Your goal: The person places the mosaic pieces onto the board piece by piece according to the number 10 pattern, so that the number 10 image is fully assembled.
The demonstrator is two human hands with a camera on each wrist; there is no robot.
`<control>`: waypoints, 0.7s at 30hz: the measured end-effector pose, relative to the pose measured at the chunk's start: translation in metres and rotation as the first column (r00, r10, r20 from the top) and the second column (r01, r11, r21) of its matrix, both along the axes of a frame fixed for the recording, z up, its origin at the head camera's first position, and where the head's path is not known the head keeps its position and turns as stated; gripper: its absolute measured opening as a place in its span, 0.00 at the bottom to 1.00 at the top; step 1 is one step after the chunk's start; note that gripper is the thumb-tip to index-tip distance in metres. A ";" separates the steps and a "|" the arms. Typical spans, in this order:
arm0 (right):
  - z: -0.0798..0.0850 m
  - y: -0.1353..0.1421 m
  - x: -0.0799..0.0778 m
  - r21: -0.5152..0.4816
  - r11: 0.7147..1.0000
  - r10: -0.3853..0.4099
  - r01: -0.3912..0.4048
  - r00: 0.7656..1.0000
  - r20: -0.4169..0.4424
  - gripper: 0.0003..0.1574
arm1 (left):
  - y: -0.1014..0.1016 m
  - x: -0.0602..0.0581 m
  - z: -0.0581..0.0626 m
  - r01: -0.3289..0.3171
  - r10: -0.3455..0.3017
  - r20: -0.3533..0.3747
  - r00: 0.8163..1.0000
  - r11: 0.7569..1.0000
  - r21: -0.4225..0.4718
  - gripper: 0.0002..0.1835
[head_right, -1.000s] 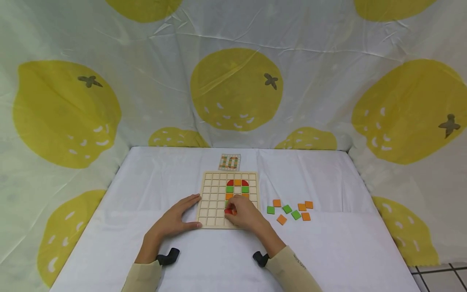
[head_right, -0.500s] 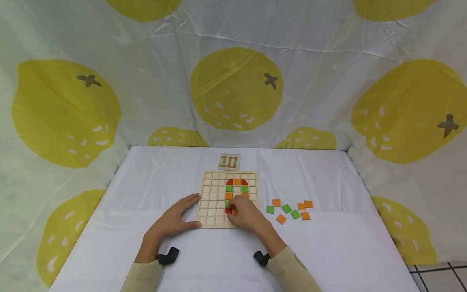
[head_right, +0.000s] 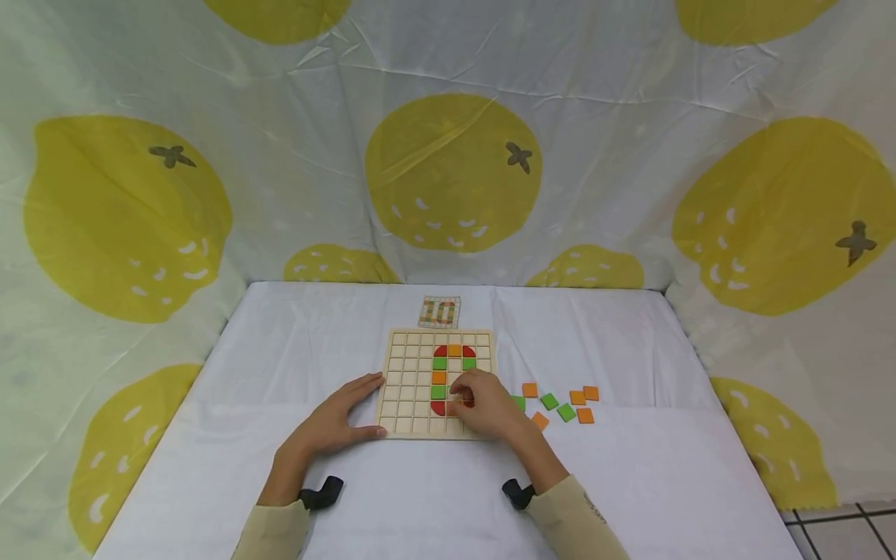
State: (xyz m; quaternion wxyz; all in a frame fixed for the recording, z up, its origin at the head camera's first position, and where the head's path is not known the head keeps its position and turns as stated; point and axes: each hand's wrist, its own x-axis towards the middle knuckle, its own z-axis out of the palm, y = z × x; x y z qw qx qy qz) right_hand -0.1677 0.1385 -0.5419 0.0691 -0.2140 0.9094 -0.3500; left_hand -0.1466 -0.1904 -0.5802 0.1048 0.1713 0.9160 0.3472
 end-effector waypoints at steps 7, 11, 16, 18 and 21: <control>0.018 0.040 -0.010 0.000 0.995 -0.096 0.096 0.995 0.001 0.13 | 0.002 -0.004 0.004 0.003 -0.003 -0.011 1.000 1.000 -0.002 0.53; 0.022 0.069 -0.014 0.023 0.989 -0.148 0.149 0.988 -0.039 0.14 | 0.005 -0.005 0.006 -0.001 0.001 -0.013 1.000 1.000 -0.003 0.52; 0.020 0.099 -0.011 0.063 0.978 -0.199 0.201 0.979 -0.038 0.16 | 0.004 0.000 0.007 -0.007 0.007 0.011 1.000 1.000 -0.008 0.52; 0.018 0.110 -0.010 0.078 0.974 -0.208 0.210 0.977 -0.036 0.17 | 0.004 0.002 0.007 -0.006 0.006 0.017 1.000 1.000 -0.002 0.52; 0.013 0.124 -0.009 0.098 0.968 -0.227 0.229 0.973 -0.038 0.16 | 0.002 0.004 0.006 -0.003 0.003 0.000 1.000 1.000 0.005 0.52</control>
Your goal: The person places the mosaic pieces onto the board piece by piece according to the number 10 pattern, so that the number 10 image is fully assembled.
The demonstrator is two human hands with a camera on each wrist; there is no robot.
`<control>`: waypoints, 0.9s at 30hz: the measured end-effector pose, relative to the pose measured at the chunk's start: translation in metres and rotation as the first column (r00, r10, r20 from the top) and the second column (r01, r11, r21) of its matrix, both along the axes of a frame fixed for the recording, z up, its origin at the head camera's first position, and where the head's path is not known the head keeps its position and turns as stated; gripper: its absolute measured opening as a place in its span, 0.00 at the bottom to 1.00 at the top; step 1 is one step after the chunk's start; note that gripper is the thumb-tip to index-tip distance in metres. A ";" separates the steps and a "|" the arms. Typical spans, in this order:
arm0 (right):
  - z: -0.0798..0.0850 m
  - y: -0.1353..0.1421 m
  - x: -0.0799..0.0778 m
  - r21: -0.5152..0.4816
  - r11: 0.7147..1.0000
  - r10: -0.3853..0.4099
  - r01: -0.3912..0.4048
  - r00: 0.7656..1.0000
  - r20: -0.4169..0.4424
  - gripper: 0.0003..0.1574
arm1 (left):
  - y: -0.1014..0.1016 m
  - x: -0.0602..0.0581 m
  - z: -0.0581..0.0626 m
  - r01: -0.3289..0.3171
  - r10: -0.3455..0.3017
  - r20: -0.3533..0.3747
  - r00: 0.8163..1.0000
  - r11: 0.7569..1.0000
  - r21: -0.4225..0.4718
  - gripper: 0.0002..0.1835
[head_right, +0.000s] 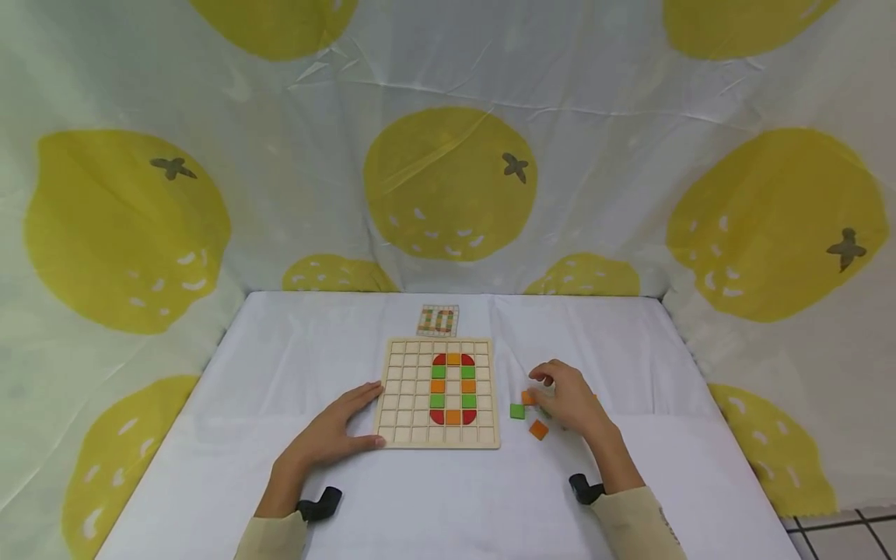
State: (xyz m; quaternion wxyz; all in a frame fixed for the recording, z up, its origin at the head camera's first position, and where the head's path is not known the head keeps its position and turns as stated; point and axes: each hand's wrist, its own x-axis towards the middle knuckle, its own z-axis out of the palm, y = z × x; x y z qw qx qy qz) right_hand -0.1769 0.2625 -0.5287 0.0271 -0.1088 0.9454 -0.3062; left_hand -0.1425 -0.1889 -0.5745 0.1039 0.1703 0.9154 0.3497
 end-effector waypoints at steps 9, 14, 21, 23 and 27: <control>-0.009 0.052 0.006 0.056 0.997 -0.049 0.050 0.999 -0.015 0.14 | 0.000 -0.002 -0.004 0.000 0.000 -0.006 1.000 1.000 -0.002 0.53; -0.012 0.077 0.011 0.104 0.993 -0.049 0.051 0.999 -0.020 0.12 | -0.001 -0.001 -0.005 -0.008 0.008 0.003 1.000 1.000 0.000 0.53; -0.018 0.098 0.017 0.128 0.992 -0.001 0.004 1.000 -0.022 0.12 | -0.002 -0.001 -0.004 -0.001 0.001 -0.018 1.000 1.000 -0.004 0.53; -0.020 0.100 0.018 0.123 0.992 -0.003 0.006 1.000 -0.025 0.13 | -0.001 -0.001 -0.004 0.000 0.000 -0.019 1.000 1.000 -0.002 0.53; -0.021 0.102 0.018 0.118 0.993 -0.021 0.024 0.999 -0.026 0.14 | -0.001 -0.001 -0.004 0.000 0.000 -0.014 1.000 1.000 0.000 0.53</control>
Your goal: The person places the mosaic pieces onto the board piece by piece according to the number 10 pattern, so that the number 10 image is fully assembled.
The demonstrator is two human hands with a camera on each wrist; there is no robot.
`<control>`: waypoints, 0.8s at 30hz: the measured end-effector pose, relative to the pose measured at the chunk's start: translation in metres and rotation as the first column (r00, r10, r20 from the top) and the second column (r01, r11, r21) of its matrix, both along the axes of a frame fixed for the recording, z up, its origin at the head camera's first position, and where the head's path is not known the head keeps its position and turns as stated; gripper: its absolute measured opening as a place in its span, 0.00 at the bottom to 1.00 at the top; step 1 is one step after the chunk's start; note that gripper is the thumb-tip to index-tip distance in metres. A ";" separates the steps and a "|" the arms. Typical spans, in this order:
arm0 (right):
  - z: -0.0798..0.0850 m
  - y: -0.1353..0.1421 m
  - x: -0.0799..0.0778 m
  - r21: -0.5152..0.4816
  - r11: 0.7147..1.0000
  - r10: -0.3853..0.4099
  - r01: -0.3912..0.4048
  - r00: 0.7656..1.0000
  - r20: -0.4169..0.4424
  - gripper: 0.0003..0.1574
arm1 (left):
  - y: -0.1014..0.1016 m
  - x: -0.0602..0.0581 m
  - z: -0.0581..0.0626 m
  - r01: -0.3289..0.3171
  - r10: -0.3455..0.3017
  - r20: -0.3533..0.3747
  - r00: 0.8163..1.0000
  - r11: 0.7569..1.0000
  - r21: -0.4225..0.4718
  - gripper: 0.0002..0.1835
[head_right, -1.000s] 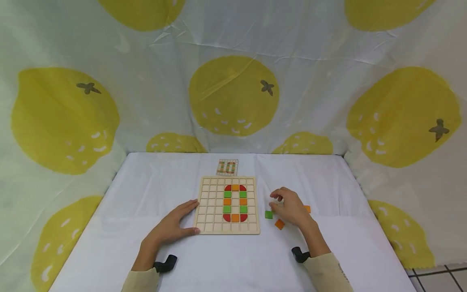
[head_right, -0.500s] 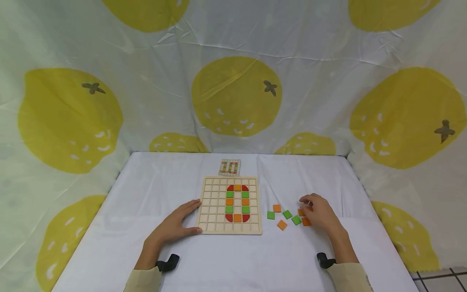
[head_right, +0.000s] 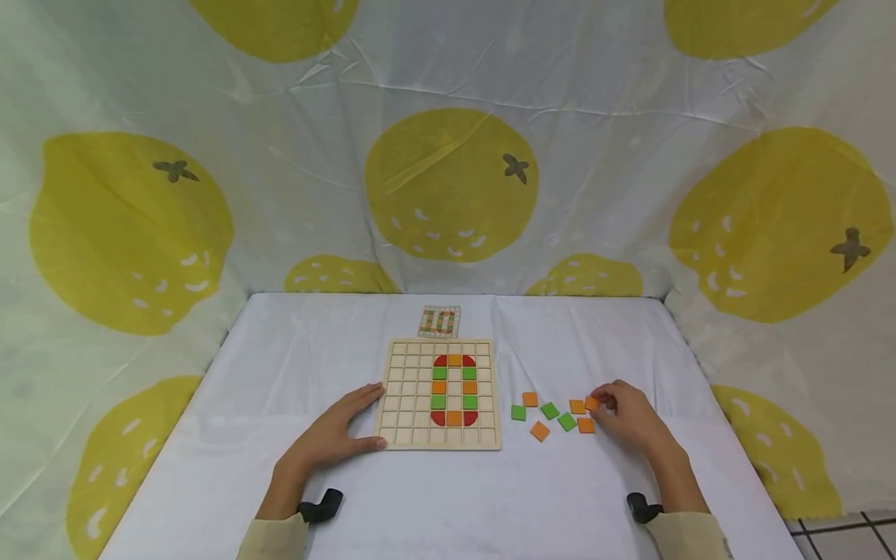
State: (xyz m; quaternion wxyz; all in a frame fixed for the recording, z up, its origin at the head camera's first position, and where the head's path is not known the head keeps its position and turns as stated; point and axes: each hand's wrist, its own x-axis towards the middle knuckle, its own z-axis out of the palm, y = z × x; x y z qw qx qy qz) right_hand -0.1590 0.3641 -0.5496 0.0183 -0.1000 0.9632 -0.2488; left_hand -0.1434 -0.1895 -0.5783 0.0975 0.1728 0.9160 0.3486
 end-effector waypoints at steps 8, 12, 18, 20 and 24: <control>0.002 -0.005 -0.002 0.017 1.000 0.015 -0.014 0.999 -0.029 0.13 | 0.000 0.000 0.001 -0.001 0.001 0.001 1.000 1.000 -0.005 0.53; 0.006 -0.017 -0.008 0.004 1.000 0.002 -0.002 0.999 -0.054 0.14 | -0.001 -0.001 0.001 0.001 -0.001 0.001 1.000 1.000 -0.014 0.53; 0.015 -0.052 -0.026 -0.055 0.998 -0.006 0.004 0.999 -0.037 0.15 | -0.001 -0.001 0.003 0.002 -0.002 -0.001 1.000 1.000 -0.004 0.53; 0.017 -0.067 -0.031 -0.074 0.997 0.006 -0.009 0.999 -0.044 0.15 | -0.001 -0.001 0.002 0.004 -0.004 -0.004 1.000 1.000 -0.001 0.53; 0.020 -0.101 -0.042 -0.114 0.992 0.047 -0.053 0.998 -0.050 0.16 | -0.001 -0.002 -0.002 0.008 -0.008 -0.013 1.000 1.000 0.003 0.53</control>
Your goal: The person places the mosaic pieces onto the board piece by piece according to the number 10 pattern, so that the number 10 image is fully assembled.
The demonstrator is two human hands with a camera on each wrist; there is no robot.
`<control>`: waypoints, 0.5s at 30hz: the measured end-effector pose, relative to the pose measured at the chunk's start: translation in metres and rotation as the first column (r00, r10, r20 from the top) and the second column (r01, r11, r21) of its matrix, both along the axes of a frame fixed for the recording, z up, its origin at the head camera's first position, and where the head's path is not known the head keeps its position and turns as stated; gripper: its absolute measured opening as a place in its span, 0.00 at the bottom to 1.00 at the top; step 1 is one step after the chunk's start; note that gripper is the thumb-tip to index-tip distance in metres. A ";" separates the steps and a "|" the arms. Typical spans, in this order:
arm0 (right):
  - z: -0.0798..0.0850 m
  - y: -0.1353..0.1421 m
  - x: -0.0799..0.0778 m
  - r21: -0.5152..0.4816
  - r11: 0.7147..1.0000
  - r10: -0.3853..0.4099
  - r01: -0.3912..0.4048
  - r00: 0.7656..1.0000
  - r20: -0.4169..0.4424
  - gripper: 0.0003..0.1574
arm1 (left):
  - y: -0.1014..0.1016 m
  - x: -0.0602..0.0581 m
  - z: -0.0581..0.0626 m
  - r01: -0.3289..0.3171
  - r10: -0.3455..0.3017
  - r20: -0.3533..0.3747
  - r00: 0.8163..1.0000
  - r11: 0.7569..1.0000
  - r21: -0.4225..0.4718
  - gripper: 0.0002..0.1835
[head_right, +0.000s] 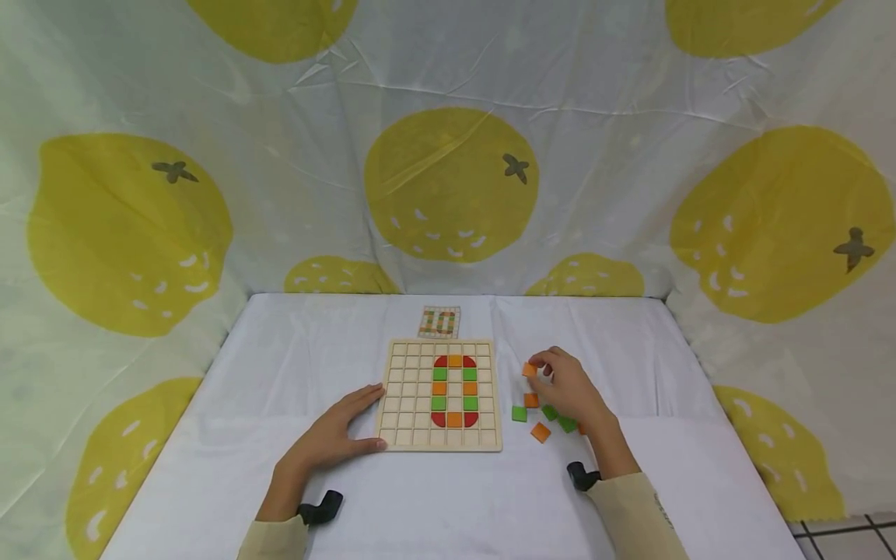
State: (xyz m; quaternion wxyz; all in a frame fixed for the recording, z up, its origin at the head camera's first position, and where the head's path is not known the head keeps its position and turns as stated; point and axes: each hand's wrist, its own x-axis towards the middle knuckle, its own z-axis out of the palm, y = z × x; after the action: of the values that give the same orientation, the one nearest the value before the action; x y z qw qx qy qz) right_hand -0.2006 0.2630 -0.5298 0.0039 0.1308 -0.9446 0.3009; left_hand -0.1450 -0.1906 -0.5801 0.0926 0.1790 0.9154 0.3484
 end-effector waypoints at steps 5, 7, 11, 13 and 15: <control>0.004 -0.044 -0.012 -0.041 0.997 0.072 -0.072 0.997 0.002 0.17 | -0.001 0.001 -0.001 0.007 -0.007 0.001 1.000 1.000 0.011 0.53; 0.006 -0.060 -0.017 -0.052 0.993 0.107 -0.107 0.994 0.004 0.17 | -0.001 0.001 0.000 0.007 -0.007 0.006 1.000 1.000 0.012 0.53; 0.003 -0.089 -0.027 -0.085 0.982 0.169 -0.168 0.986 0.009 0.16 | -0.001 0.001 -0.001 0.000 0.000 0.006 1.000 1.000 0.005 0.53; 0.000 -0.103 -0.032 -0.093 0.977 0.195 -0.193 0.981 0.010 0.16 | -0.001 0.001 -0.001 -0.003 0.003 0.007 1.000 1.000 -0.003 0.53; -0.003 -0.117 -0.037 -0.094 0.971 0.220 -0.218 0.975 0.010 0.16 | -0.001 0.001 0.000 -0.004 0.004 0.007 1.000 1.000 -0.002 0.53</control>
State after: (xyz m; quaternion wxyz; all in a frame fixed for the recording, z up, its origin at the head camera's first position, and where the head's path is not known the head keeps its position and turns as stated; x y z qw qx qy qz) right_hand -0.2373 0.1457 -0.5331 -0.0329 0.2310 -0.9095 0.3440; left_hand -0.1441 -0.1913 -0.5799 0.0955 0.1760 0.9157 0.3485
